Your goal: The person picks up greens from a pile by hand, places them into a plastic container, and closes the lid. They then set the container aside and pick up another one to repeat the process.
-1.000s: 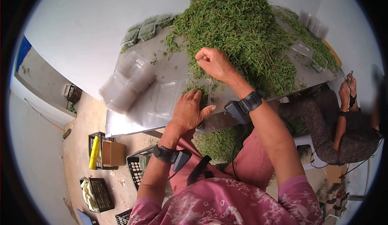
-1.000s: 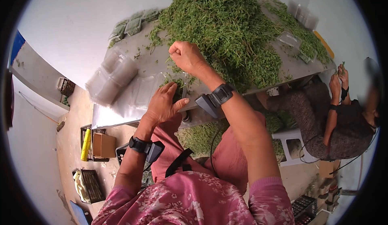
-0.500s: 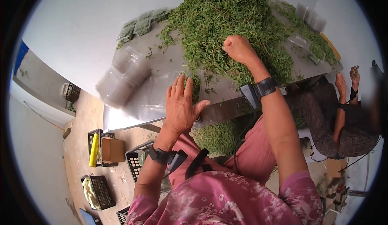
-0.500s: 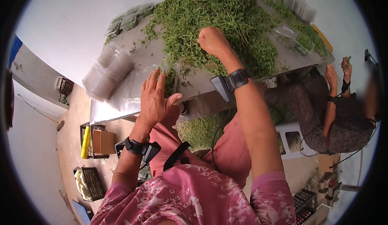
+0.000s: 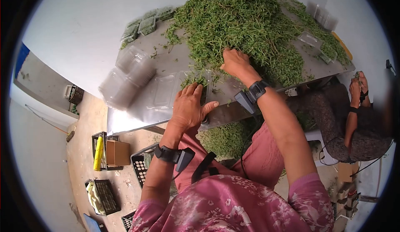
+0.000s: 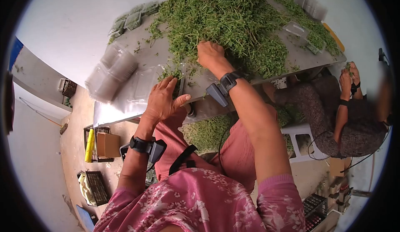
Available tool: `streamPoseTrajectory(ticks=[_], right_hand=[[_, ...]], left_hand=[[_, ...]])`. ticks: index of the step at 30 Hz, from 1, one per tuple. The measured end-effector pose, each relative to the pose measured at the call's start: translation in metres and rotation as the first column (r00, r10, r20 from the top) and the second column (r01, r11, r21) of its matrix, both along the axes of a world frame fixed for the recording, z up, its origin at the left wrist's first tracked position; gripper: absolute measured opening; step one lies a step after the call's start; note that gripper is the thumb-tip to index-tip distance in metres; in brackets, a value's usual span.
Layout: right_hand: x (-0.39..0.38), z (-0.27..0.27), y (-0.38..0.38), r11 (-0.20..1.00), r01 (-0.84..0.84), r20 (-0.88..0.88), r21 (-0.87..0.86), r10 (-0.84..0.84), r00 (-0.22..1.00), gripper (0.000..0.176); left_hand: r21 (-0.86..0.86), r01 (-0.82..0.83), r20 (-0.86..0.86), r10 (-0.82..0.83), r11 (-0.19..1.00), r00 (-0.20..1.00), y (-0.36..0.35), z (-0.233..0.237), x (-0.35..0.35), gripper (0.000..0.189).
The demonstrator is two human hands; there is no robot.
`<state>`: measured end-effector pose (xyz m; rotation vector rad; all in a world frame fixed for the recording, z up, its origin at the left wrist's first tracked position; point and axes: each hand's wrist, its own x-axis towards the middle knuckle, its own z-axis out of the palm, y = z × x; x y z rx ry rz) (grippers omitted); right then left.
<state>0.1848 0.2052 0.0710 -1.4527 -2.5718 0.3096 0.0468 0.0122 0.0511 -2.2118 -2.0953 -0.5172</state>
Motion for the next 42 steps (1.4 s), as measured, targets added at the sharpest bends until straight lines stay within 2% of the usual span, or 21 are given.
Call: streamPoseTrajectory(ticks=[4,7,10,12,13,14,17,20,23,28,32,35,39,42], right_hand=[[0.002,0.003,-0.003,0.998,-0.030,0.099,-0.047,0.035,0.994,0.021],[0.005,-0.002,0.000,1.000,-0.013,0.047,0.007,0.013,0.999,0.019],[0.010,-0.002,0.011,1.000,-0.001,-0.088,0.001,0.001,0.996,0.011],[0.015,0.004,0.020,0.999,-0.028,-0.244,-0.018,0.023,0.969,0.009],[0.017,0.007,0.023,0.999,-0.043,-0.320,-0.026,0.033,0.947,0.012],[0.019,0.009,0.025,0.997,-0.063,-0.415,-0.040,0.041,0.909,0.023],[0.020,0.013,0.026,0.994,-0.087,-0.480,-0.067,0.045,0.876,0.026],[0.015,0.008,0.030,0.977,-0.116,-0.559,-0.180,-0.004,0.829,0.027],[0.013,0.033,0.009,0.895,-0.232,-0.669,-0.380,-0.094,0.737,0.027],[0.006,0.056,-0.016,0.877,-0.331,-0.778,-0.348,-0.074,0.624,0.021],[-0.009,0.059,-0.035,0.857,-0.392,-0.824,-0.335,-0.064,0.563,0.020],[-0.020,0.052,-0.058,0.825,-0.441,-0.787,-0.354,-0.008,0.616,0.021],[-0.026,0.051,-0.066,0.816,-0.386,-0.480,-0.431,0.155,0.863,0.023],[-0.020,0.043,-0.049,0.905,-0.335,-0.494,-0.263,0.172,0.852,0.026]], left_hand=[[-0.006,0.000,-0.024,0.000,1.000,1.000,0.000,-0.003,-0.001,0.085],[-0.006,0.000,-0.028,0.000,1.000,1.000,0.000,-0.003,0.000,0.084],[0.003,-0.001,-0.053,0.002,1.000,0.999,-0.001,-0.004,0.000,0.084],[0.030,0.004,-0.037,-0.003,1.000,0.999,-0.001,-0.005,0.001,0.083],[0.043,0.007,-0.029,-0.006,0.999,1.000,-0.001,-0.005,0.001,0.083],[0.049,0.010,-0.022,-0.009,0.999,1.000,-0.001,-0.005,0.001,0.083],[0.064,0.017,-0.002,-0.017,0.998,1.000,-0.003,-0.002,0.002,0.084],[0.105,0.019,-0.022,-0.017,0.994,1.000,-0.007,0.000,0.001,0.086],[0.200,-0.003,-0.063,0.015,0.980,0.998,-0.012,0.002,0.001,0.087],[0.326,-0.104,0.052,0.091,0.940,0.994,-0.026,0.000,-0.014,0.086],[0.341,-0.182,0.116,0.151,0.922,0.982,-0.039,-0.006,-0.025,0.084],[0.324,-0.223,0.187,0.169,0.920,0.968,-0.042,-0.012,-0.029,0.085],[0.290,-0.227,0.248,0.156,0.930,0.956,-0.042,-0.014,-0.027,0.083],[0.234,-0.208,0.263,0.144,0.950,0.954,-0.041,-0.016,-0.028,0.082]])
